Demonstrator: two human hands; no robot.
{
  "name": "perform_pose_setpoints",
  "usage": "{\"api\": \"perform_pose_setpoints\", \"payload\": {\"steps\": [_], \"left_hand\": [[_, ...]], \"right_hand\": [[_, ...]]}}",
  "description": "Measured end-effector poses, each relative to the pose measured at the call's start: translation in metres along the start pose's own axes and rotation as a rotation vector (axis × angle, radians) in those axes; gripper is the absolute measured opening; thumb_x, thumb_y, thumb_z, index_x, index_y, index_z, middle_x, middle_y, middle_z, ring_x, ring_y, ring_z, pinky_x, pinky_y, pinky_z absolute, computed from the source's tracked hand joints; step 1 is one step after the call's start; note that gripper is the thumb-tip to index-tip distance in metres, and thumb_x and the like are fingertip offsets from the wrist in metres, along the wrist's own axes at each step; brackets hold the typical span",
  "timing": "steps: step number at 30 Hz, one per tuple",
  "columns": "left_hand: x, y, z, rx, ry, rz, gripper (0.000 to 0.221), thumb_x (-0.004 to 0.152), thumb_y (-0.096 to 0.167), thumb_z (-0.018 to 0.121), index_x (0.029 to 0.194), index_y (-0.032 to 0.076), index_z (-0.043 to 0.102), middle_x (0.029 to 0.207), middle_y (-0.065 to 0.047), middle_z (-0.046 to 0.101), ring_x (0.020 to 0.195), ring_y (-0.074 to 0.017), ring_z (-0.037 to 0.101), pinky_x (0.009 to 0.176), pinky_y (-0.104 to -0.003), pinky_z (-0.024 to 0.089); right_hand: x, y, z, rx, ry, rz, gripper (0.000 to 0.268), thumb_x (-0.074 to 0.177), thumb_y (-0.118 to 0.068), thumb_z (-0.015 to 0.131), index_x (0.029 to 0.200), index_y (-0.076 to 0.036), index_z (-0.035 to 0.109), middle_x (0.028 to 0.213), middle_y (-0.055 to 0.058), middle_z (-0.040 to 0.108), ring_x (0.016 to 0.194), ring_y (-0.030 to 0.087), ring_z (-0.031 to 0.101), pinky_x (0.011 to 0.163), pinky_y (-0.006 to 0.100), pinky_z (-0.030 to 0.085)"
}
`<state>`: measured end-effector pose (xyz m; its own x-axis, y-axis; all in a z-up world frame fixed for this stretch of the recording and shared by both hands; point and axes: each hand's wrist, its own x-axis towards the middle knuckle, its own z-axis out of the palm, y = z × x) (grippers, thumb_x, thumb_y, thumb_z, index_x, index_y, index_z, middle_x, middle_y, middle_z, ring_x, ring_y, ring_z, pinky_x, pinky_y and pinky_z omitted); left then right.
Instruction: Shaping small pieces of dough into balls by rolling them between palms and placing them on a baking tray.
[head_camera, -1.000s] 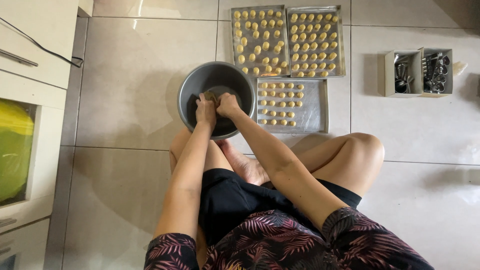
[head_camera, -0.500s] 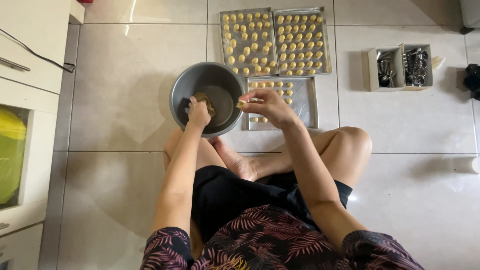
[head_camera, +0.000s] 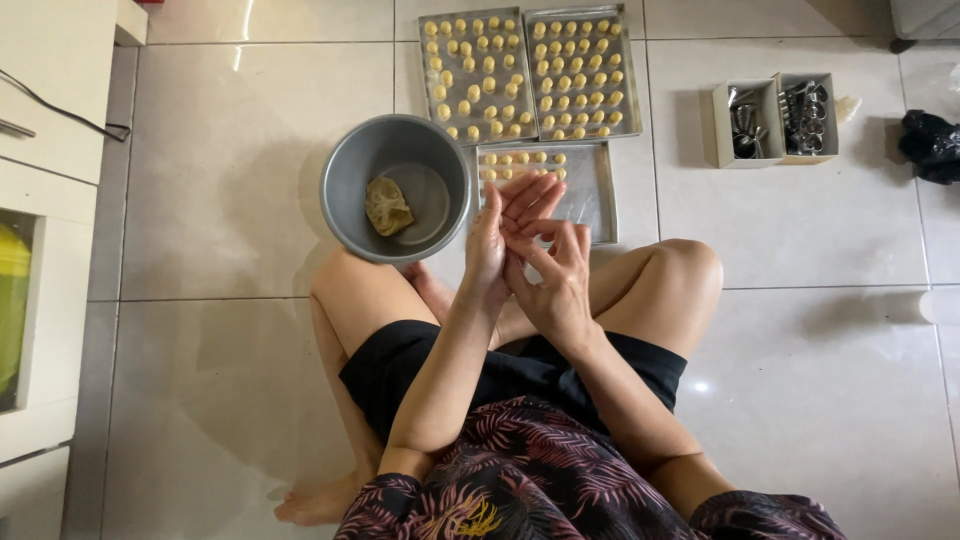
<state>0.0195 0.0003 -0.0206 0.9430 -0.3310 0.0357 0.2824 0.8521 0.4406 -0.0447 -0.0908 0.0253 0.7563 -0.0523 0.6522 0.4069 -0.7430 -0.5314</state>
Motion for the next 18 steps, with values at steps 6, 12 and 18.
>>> {"api": "perform_pose_setpoints", "payload": {"steps": [6,12,18], "left_hand": [[-0.007,0.002,0.013,0.143,-0.098,-0.082,0.061,0.123,0.028,0.048,0.179,0.011,0.03,0.176,-0.027,0.041,0.152,-0.0351,0.054,0.133,-0.05,0.04],[-0.006,0.027,0.038,0.008,-0.436,-0.2,0.102,0.107,0.08,0.034,0.184,0.028,-0.008,0.191,-0.006,-0.011,0.175,-0.0274,-0.007,0.139,-0.068,0.002],[-0.006,0.004,0.045,0.036,-0.171,-0.022,0.092,0.111,0.078,0.022,0.184,0.027,-0.001,0.19,-0.011,-0.003,0.175,-0.0329,0.0,0.134,-0.073,-0.004]], "right_hand": [[0.057,0.022,-0.063,0.005,-0.017,-0.044,0.052,0.119,-0.043,0.055,0.163,-0.016,0.062,0.162,0.019,0.045,0.146,0.039,0.042,0.121,0.049,0.039],[0.044,-0.022,-0.013,0.112,-0.47,-0.468,0.117,0.095,-0.094,0.031,0.177,-0.011,0.036,0.185,0.018,0.029,0.173,0.036,0.021,0.14,0.053,0.005],[0.052,0.001,0.012,0.086,-0.422,-0.406,0.145,0.078,-0.112,0.021,0.18,-0.01,0.026,0.187,0.023,0.014,0.173,0.044,0.005,0.14,0.058,-0.002]]}}
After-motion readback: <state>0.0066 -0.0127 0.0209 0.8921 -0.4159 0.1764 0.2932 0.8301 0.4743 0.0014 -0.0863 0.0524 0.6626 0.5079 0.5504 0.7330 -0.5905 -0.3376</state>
